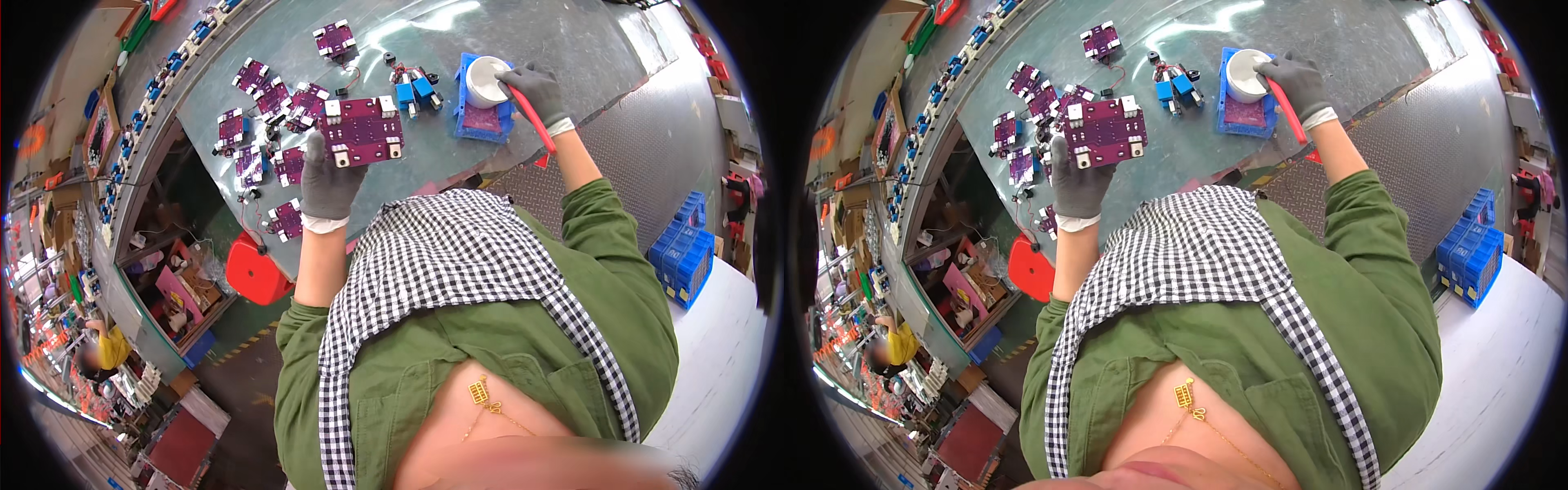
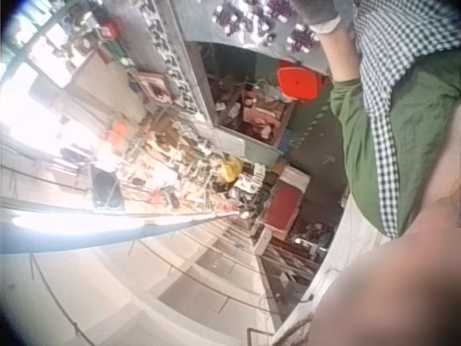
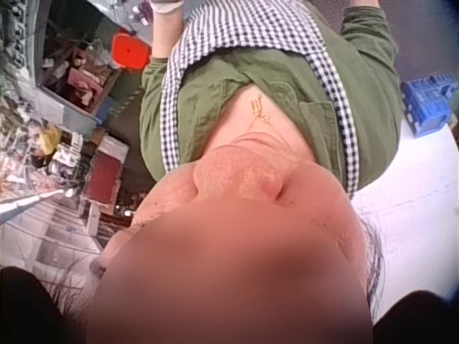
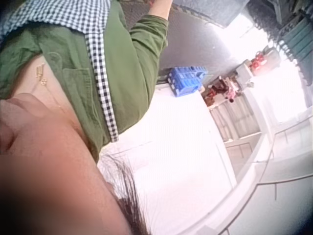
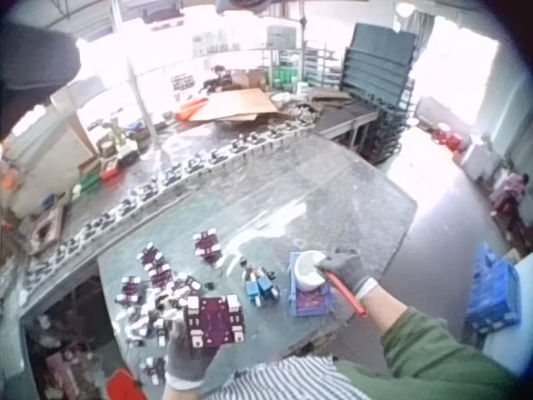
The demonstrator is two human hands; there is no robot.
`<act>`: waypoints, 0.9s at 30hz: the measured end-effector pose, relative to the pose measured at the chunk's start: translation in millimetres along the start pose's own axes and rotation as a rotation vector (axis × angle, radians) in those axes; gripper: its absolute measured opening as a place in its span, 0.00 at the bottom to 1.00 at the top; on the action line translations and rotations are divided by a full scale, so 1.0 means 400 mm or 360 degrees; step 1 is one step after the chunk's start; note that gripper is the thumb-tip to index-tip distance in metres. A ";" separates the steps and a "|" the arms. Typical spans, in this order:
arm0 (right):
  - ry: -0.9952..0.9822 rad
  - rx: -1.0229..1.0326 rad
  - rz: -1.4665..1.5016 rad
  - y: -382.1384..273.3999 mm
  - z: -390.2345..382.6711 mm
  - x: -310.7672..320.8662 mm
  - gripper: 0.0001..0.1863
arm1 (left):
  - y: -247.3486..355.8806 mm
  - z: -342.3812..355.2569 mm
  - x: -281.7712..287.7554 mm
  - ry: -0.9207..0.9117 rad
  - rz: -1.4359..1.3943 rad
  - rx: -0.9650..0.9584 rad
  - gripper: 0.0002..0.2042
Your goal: Apply a white liquid coating to electronic circuit board components using a brush.
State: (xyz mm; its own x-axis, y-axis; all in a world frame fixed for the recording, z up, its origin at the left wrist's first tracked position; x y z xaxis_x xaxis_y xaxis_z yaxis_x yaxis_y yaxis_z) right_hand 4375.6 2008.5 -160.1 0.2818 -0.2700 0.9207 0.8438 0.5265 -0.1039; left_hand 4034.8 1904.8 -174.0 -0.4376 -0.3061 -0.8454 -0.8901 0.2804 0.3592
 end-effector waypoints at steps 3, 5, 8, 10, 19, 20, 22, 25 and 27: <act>0.0208 -0.0051 0.0262 -0.024 0.016 0.047 0.11 | 0.007 0.000 -0.080 -0.0441 0.0221 -0.0192 0.26; 0.0312 -0.0152 0.0552 -0.087 0.039 0.120 0.10 | -0.002 -0.011 -0.124 -0.0411 0.0237 -0.0296 0.28; 0.0553 -0.0441 0.1479 -0.234 0.061 0.227 0.07 | 0.008 0.006 -0.122 -0.0346 0.0201 -0.0463 0.31; 0.0499 -0.0326 0.1561 -0.305 0.072 0.259 0.05 | 0.003 0.012 -0.129 -0.0356 0.0199 -0.0462 0.31; 0.0278 -0.0121 0.1552 -0.375 0.052 0.252 0.05 | 0.005 0.005 -0.158 -0.0305 0.0295 -0.0596 0.32; 0.0297 -0.0195 0.1595 -0.380 0.054 0.262 0.05 | 0.007 0.003 -0.168 -0.0326 0.0342 -0.0626 0.32; 0.0311 -0.0269 0.1642 -0.398 0.071 0.272 0.06 | 0.001 -0.003 -0.168 -0.0283 0.0320 -0.0622 0.27; 0.0532 -0.0159 0.1794 -0.429 0.096 0.291 0.07 | -0.012 -0.001 -0.123 -0.0446 0.0136 -0.0458 0.16; 0.0479 0.0064 0.1696 -0.452 0.104 0.278 0.06 | -0.010 0.006 -0.100 -0.0362 0.0136 -0.0471 0.11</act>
State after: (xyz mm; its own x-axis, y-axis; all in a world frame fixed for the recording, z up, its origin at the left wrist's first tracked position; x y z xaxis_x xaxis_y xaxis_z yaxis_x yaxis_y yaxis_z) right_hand 4235.5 1916.9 -23.3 0.9590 0.1545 0.2374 0.0894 0.6302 -0.7713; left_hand 4056.3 1918.2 -142.7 -0.5022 -0.0741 -0.8616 -0.8643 0.0111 0.5028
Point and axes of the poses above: each hand's wrist, its own z-axis towards the middle knuckle, its own x-axis out of the back of the hand, y = z × x, the point moved 7 cm from there along z, towards the middle knuckle, and after that the axes turned 2 degrees about x, right-handed, at the moved point
